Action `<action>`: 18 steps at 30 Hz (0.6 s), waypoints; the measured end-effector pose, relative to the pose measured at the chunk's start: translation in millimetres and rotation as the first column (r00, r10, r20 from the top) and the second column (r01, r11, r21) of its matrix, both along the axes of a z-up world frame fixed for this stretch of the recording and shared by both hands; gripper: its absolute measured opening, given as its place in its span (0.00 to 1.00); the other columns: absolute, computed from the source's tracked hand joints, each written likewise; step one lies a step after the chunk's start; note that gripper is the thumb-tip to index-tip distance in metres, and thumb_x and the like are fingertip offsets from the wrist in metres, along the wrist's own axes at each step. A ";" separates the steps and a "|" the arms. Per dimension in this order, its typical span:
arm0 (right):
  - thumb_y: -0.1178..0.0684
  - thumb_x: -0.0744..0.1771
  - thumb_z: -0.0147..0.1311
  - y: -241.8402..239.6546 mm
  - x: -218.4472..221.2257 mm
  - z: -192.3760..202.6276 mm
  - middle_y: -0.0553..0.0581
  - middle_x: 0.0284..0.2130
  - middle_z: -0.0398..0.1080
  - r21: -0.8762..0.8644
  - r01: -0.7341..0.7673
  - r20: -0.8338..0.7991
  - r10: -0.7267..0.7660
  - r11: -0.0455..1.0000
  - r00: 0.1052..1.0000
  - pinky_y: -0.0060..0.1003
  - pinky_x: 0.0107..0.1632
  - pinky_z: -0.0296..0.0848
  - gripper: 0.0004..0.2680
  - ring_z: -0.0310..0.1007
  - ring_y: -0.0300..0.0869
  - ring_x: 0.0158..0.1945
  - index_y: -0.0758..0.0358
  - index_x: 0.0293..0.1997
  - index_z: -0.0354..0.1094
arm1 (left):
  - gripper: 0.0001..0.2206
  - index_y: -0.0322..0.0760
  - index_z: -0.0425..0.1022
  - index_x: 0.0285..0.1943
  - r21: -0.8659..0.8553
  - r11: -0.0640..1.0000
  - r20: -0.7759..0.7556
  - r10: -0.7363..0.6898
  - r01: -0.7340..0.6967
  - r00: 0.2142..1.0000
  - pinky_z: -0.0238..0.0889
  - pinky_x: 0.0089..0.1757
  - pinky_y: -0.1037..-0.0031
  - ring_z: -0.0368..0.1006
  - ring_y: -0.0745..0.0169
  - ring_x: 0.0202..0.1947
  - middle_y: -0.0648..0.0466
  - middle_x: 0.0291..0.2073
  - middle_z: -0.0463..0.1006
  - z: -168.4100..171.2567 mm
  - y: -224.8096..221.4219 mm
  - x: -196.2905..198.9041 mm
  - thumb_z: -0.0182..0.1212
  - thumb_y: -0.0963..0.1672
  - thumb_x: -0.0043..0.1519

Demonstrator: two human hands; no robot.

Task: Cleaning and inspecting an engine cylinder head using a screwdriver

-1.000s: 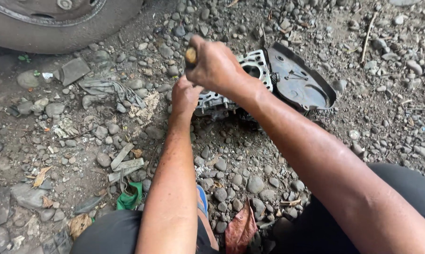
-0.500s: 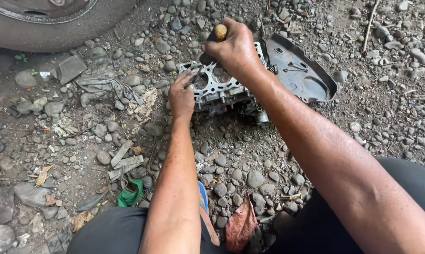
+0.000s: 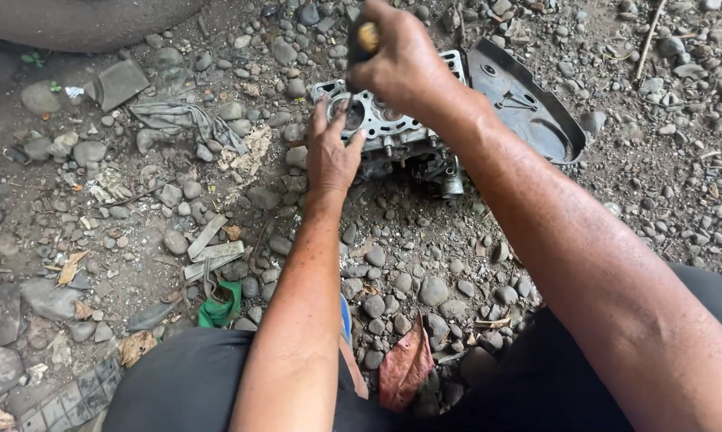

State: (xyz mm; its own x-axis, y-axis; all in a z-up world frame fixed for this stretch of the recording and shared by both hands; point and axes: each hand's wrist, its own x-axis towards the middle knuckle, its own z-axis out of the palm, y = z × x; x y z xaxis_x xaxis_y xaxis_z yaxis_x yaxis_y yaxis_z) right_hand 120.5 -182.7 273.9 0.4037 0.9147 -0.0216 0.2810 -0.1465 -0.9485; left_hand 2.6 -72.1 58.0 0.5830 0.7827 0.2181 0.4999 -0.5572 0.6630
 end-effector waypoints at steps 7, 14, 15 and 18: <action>0.71 0.64 0.53 10.6 -16.2 -5.5 0.63 0.43 0.73 0.033 -0.258 0.362 0.230 0.965 0.904 0.33 0.52 0.86 0.12 0.80 0.48 0.46 0.64 0.49 0.63 | 0.27 0.37 0.71 0.68 -0.029 0.999 -0.137 -0.048 0.045 0.989 0.52 0.66 0.57 0.45 0.44 0.76 0.47 0.78 0.46 14.8 5.5 -2.3 0.59 0.53 0.64; 0.73 0.64 0.52 18.0 -17.8 -22.4 0.50 0.22 0.65 0.196 -0.355 0.629 0.160 0.914 0.761 0.35 0.22 0.70 0.10 0.68 0.40 0.24 0.63 0.34 0.59 | 0.37 0.45 0.56 0.77 -0.104 0.992 -0.211 -0.090 0.069 0.973 0.54 0.64 0.55 0.46 0.41 0.75 0.42 0.77 0.45 35.9 4.8 -1.8 0.61 0.56 0.59; 0.74 0.64 0.52 18.1 -18.5 -24.5 0.50 0.22 0.66 0.228 -0.376 0.637 0.154 0.898 0.755 0.33 0.21 0.72 0.10 0.69 0.40 0.24 0.64 0.34 0.59 | 0.40 0.43 0.52 0.78 -0.140 0.988 -0.227 -0.096 0.065 0.969 0.58 0.61 0.54 0.49 0.43 0.74 0.47 0.78 0.45 48.6 -2.0 -3.0 0.59 0.58 0.59; 0.72 0.57 0.47 21.9 -17.2 -24.4 0.60 0.24 0.68 0.089 -0.382 0.719 0.206 0.920 0.664 0.50 0.24 0.61 0.11 0.69 0.53 0.27 0.64 0.35 0.58 | 0.35 0.39 0.66 0.72 0.015 0.994 -0.151 -0.103 0.106 0.983 0.54 0.63 0.55 0.54 0.37 0.71 0.39 0.74 0.53 18.6 10.4 -1.4 0.63 0.57 0.58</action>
State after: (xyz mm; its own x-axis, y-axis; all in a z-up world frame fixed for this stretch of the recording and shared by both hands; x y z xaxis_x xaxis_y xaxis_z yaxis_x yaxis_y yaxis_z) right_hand 103.3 -160.8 249.5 -0.0679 0.9317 0.3569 0.8521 0.2402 -0.4651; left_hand 1.2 -61.8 76.6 0.6886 0.7117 0.1393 0.5310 -0.6257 0.5714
